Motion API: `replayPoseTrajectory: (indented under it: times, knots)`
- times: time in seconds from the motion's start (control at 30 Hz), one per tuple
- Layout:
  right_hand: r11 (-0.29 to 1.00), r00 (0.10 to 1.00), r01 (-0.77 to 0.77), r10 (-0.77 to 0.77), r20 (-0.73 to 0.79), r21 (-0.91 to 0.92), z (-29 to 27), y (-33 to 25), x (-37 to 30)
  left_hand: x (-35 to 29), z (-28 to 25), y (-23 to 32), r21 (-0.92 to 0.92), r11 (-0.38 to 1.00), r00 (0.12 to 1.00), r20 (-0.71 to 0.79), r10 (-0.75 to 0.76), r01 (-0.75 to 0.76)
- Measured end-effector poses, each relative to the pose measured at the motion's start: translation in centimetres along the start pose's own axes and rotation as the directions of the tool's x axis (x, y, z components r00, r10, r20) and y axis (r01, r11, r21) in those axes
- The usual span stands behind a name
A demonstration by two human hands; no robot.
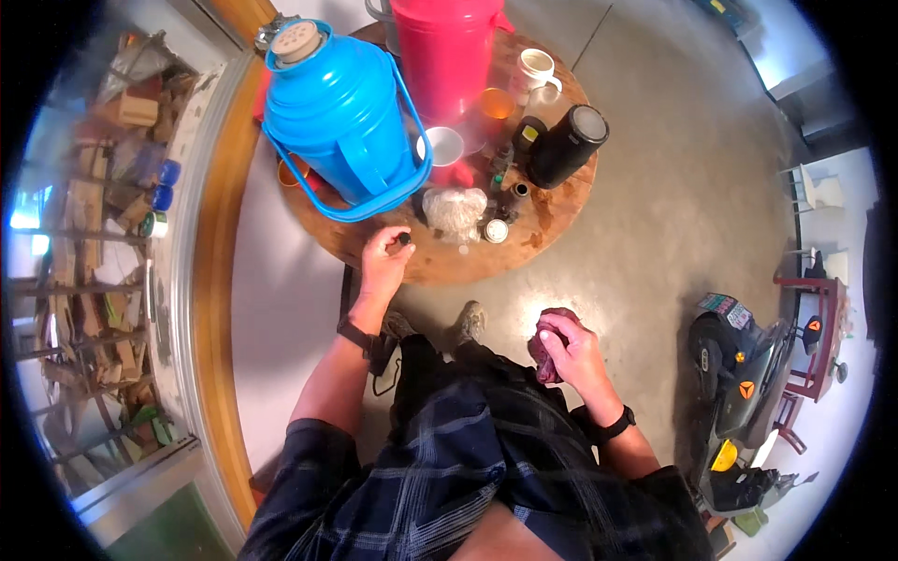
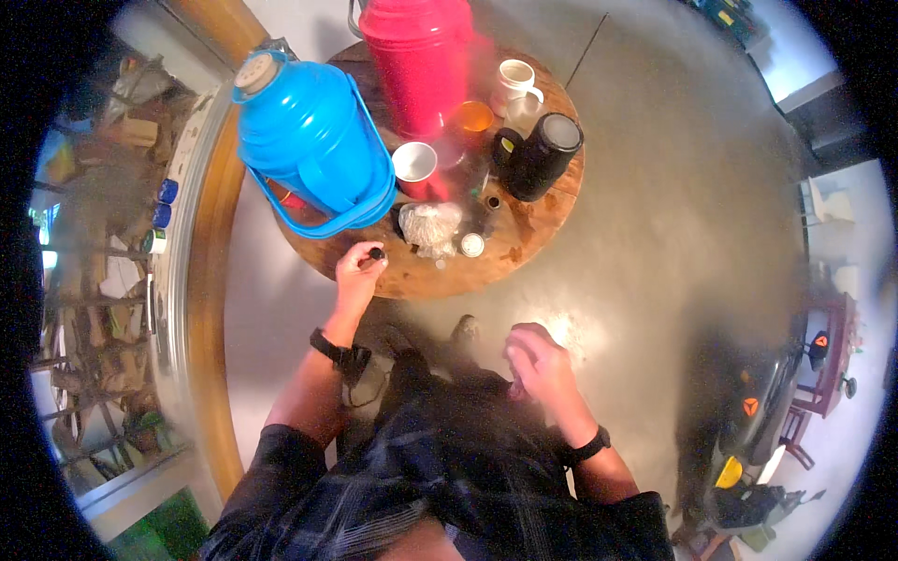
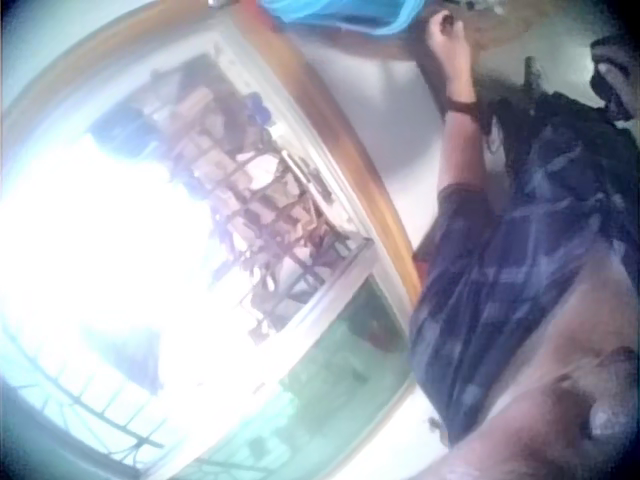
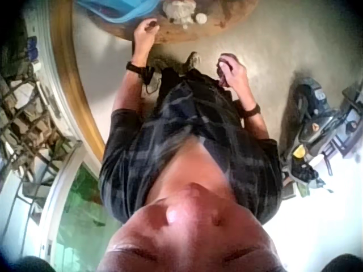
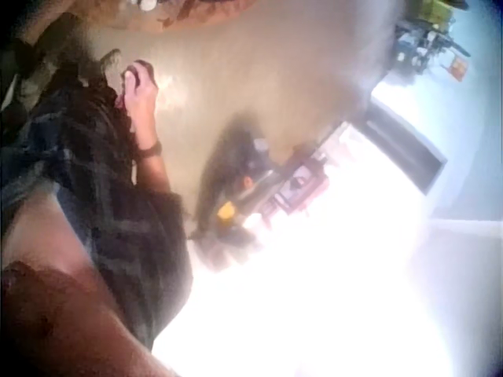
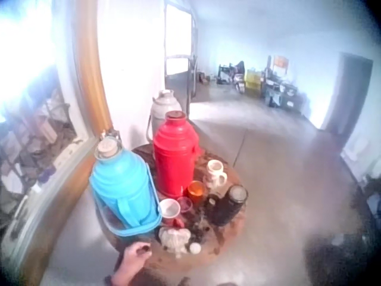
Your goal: The person handles a reddish cloth, rubs it with a white stick, and then scrubs a small white cap with the cloth. They then move to a basin of soapy water and scrub the cap and a blue cloth with the reddish cloth.
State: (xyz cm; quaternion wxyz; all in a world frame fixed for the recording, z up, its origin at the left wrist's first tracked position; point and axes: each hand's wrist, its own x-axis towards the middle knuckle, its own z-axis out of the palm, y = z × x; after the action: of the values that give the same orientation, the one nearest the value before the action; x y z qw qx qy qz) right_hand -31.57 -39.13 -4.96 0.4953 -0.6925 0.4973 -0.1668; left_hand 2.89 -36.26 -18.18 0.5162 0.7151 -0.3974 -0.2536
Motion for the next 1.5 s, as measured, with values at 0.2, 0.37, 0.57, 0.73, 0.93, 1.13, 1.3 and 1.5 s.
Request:
replayPoseTrajectory:
  times: [0.2, 0.37, 0.57, 0.73, 0.93, 1.13, 1.3, 1.5]
  knots:
    - [0.999, 0.997, -0.038, 0.036, -0.062, -0.035, -1.1, 0.7, -1.0, 2.0, 1.5, -3.1, -0.081, 0.995, 0.997, -0.025, -0.068, 0.066]
    - [0.996, 0.996, -0.030, 0.023, -0.088, -0.080, -1.1, 1.7, -1.4, 2.9, 1.9, -4.2, 0.093, 0.996, 1.000, -0.013, -0.009, 0.010]
    - [0.989, 0.997, 0.007, -0.018, -0.074, -0.148, -0.8, 2.2, -0.9, 3.2, 1.9, -5.0, 0.119, 0.991, 0.998, -0.031, -0.063, 0.066]
    - [0.996, 0.999, -0.025, 0.021, -0.040, -0.086, -1.1, 0.4, 0.1, 3.2, 1.3, -4.2, 0.184, 0.977, 0.994, 0.013, -0.110, 0.106]
    - [0.990, 0.999, 0.014, -0.020, -0.045, -0.139, -1.3, 0.2, 0.6, 2.4, 1.4, -2.7, 0.105, 0.988, 0.990, -0.098, -0.104, 0.114]
    - [0.997, 0.997, 0.013, -0.019, -0.078, -0.070, -1.2, 0.7, 0.2, -2.0, 2.4, 0.8, 0.188, 0.982, 0.994, -0.104, 0.025, -0.005]
    - [1.000, 0.998, 0.023, -0.023, -0.062, -0.007, -0.8, 0.5, 0.3, -4.0, 8.3, 3.7, 0.179, 0.982, 0.972, 0.213, -0.103, 0.065]
    - [0.999, 0.995, -0.035, 0.035, -0.091, 0.001, -1.5, 0.4, -0.5, -0.2, 12.6, 6.9, 0.528, 0.849, 0.911, 0.355, -0.211, -0.009]
